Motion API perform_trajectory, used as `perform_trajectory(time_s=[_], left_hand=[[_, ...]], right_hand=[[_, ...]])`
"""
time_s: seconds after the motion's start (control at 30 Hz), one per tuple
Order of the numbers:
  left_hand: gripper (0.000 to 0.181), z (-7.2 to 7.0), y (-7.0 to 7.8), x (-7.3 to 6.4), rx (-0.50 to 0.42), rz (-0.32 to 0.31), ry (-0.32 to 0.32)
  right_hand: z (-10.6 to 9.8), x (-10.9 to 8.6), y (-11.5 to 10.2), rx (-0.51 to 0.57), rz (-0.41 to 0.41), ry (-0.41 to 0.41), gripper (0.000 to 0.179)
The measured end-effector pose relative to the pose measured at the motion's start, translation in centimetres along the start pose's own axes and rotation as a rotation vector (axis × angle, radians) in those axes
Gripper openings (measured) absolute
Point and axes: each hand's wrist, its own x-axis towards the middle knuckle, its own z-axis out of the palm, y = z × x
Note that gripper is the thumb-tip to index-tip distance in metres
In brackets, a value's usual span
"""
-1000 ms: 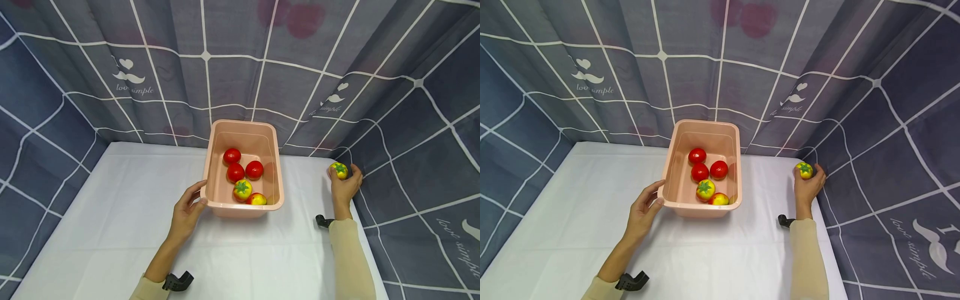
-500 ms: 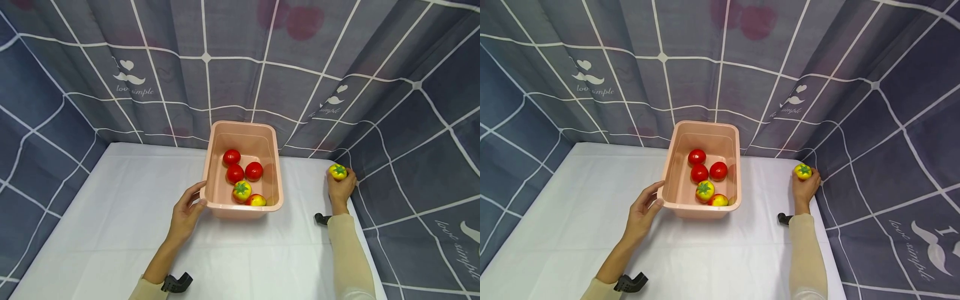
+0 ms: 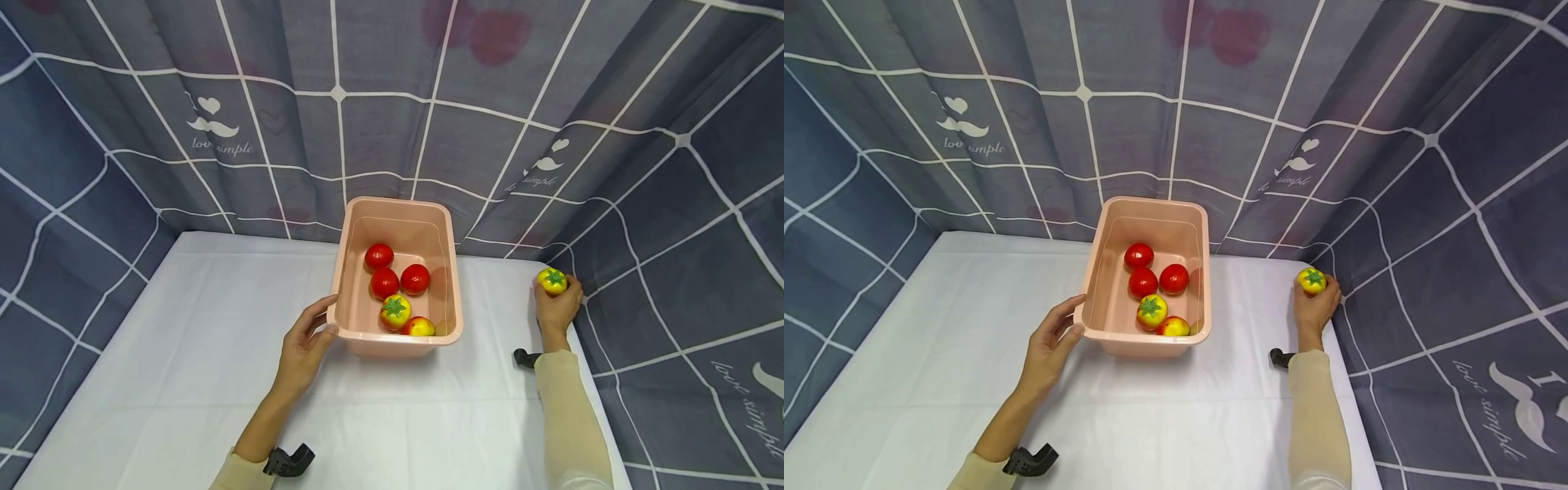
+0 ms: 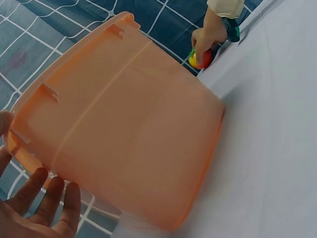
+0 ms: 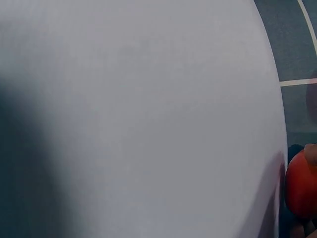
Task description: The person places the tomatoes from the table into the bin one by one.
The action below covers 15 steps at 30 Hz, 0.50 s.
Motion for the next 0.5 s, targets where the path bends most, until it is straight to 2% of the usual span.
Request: perform_trajectory(time_s=[0.2,0.5], left_hand=[[0.053,0.0,0.0,0.0,-0.001,0.012,-0.002],[0.053,0.1,-0.1,0.0,-0.005,0.003,0.01]], right_hand=[[-0.5,-0.8,-0.9,0.019,-0.013,0.008,0.075],[-1.0,-4.2,-3.0,0.106,-0.155,-0.006,0.072]])
